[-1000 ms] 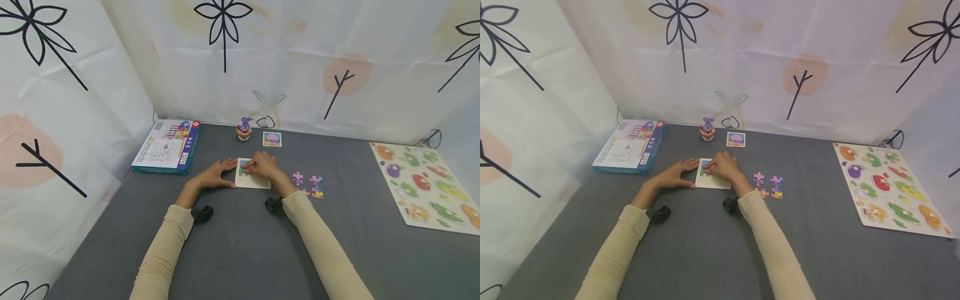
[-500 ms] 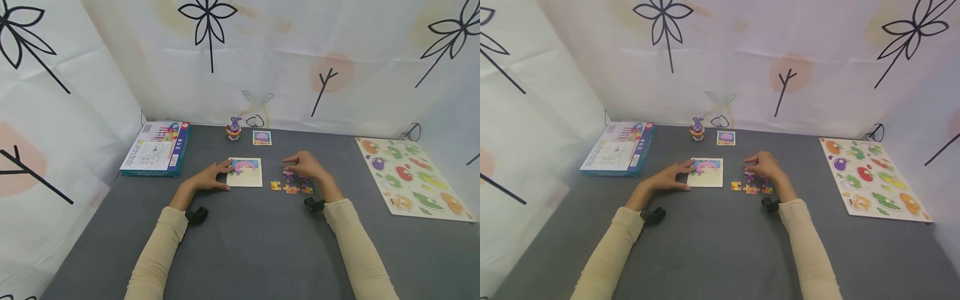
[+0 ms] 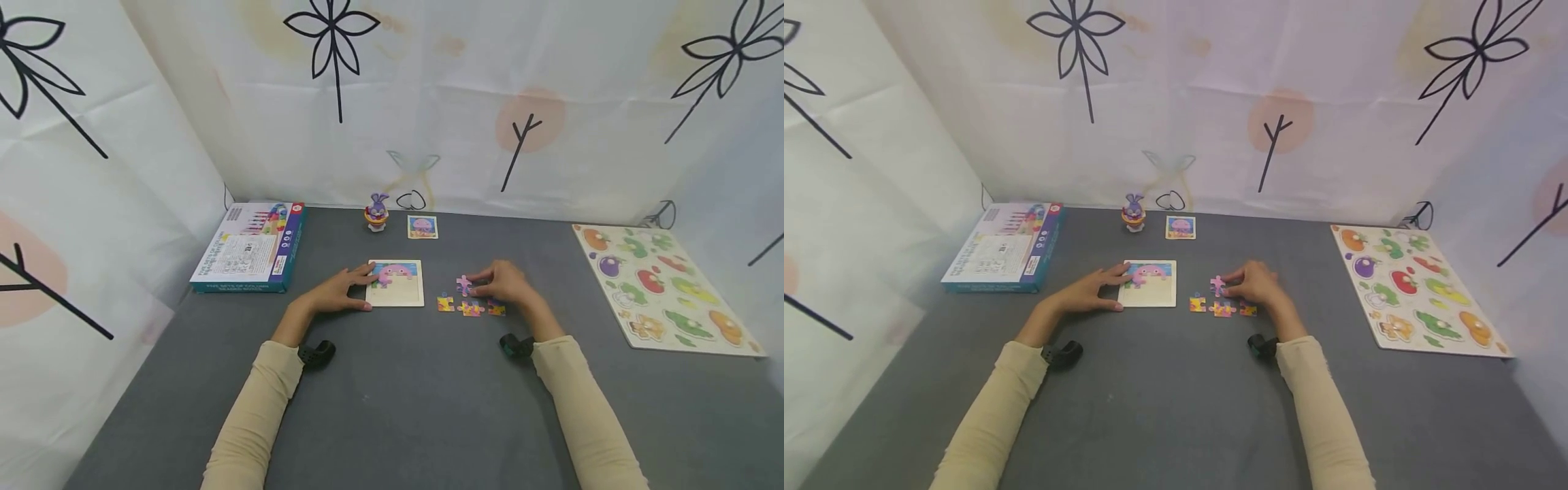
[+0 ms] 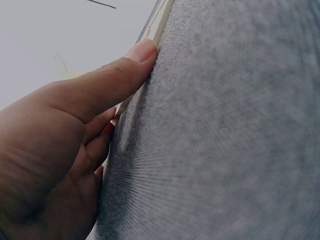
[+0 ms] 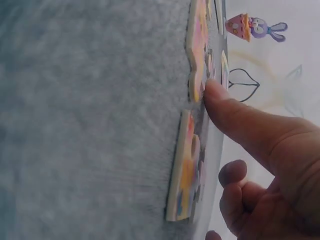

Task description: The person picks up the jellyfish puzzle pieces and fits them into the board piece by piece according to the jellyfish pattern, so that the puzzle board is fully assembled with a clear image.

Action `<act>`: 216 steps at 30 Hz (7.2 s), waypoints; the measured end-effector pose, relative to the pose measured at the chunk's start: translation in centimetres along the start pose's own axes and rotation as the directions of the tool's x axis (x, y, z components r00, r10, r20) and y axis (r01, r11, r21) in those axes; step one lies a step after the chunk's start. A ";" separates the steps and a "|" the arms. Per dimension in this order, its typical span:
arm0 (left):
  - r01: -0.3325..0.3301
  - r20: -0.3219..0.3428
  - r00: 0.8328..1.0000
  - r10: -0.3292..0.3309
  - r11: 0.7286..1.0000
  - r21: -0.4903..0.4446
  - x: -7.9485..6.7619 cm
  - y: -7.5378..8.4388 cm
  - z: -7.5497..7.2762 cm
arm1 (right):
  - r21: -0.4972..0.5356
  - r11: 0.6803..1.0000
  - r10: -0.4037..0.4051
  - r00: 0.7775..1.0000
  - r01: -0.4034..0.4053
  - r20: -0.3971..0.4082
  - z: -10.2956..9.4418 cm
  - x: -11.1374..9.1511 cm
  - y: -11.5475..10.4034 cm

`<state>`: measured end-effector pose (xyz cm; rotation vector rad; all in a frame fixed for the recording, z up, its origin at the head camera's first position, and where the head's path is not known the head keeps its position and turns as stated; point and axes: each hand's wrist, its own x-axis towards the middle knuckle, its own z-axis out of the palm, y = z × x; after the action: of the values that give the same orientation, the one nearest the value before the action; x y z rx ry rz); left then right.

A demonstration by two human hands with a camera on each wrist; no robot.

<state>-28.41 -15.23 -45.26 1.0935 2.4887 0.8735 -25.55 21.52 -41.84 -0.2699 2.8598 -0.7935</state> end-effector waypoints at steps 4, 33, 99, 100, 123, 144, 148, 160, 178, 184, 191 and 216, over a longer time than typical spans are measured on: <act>-0.004 -0.004 1.000 0.004 1.000 -0.005 0.1 -0.1 0.0 | 0.023 1.000 0.006 1.000 -0.005 -0.025 0.1 0.1 0.1; -0.011 0.030 0.999 0.011 1.000 -0.010 1.0 0.4 0.6 | 0.029 0.994 -0.105 0.993 0.106 -0.049 5.8 4.3 -9.1; 0.003 0.017 1.000 -0.003 1.000 -0.011 -0.1 -0.1 0.1 | 0.234 0.966 -0.103 0.993 0.112 -0.051 1.6 2.5 -4.8; 0.003 0.015 1.000 -0.003 1.000 -0.012 -0.1 -0.2 0.1 | 0.226 0.968 -0.105 0.994 0.111 -0.037 1.9 2.8 -5.5; -0.016 0.023 1.000 0.016 1.000 -0.019 0.6 0.1 0.2 | 0.077 0.974 -0.221 0.964 0.211 0.146 4.2 4.6 -7.8; -0.010 -0.003 1.000 0.010 1.000 -0.005 -0.2 -0.4 -0.1 | -0.003 0.998 -0.066 0.997 0.066 0.029 2.4 -1.0 -4.6; -0.017 -0.013 1.000 0.017 1.000 -0.011 -0.1 -0.4 0.1 | -0.019 0.998 -0.064 0.997 0.065 0.035 2.6 -1.3 -4.2; 0.013 -0.033 0.999 -0.014 1.000 -0.015 -0.6 -0.9 0.1 | 0.017 0.999 -0.035 0.999 0.035 0.035 2.9 -1.0 -3.8; 0.012 -0.067 0.998 -0.011 1.000 0.011 -0.2 -1.0 0.0 | 0.049 0.990 -0.129 0.987 0.134 -0.098 6.5 2.1 -10.5; 0.014 -0.058 0.998 -0.014 1.000 -0.004 0.3 -0.8 0.0 | 0.034 0.992 -0.122 0.991 0.124 -0.056 7.8 3.1 -12.0; 0.013 -0.057 0.998 -0.012 1.000 0.007 0.5 -0.6 -0.4 | 0.055 0.987 -0.150 0.985 0.154 -0.081 7.5 3.3 -12.0; 0.034 -0.073 0.997 -0.035 0.999 -0.005 -0.7 -0.9 -0.4 | 0.113 0.986 -0.114 0.989 0.125 -0.096 3.6 -0.1 -6.5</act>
<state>-28.61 -16.35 -45.52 1.0320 2.5556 0.9239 -23.84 14.32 -41.47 -0.4040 2.8864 -1.0186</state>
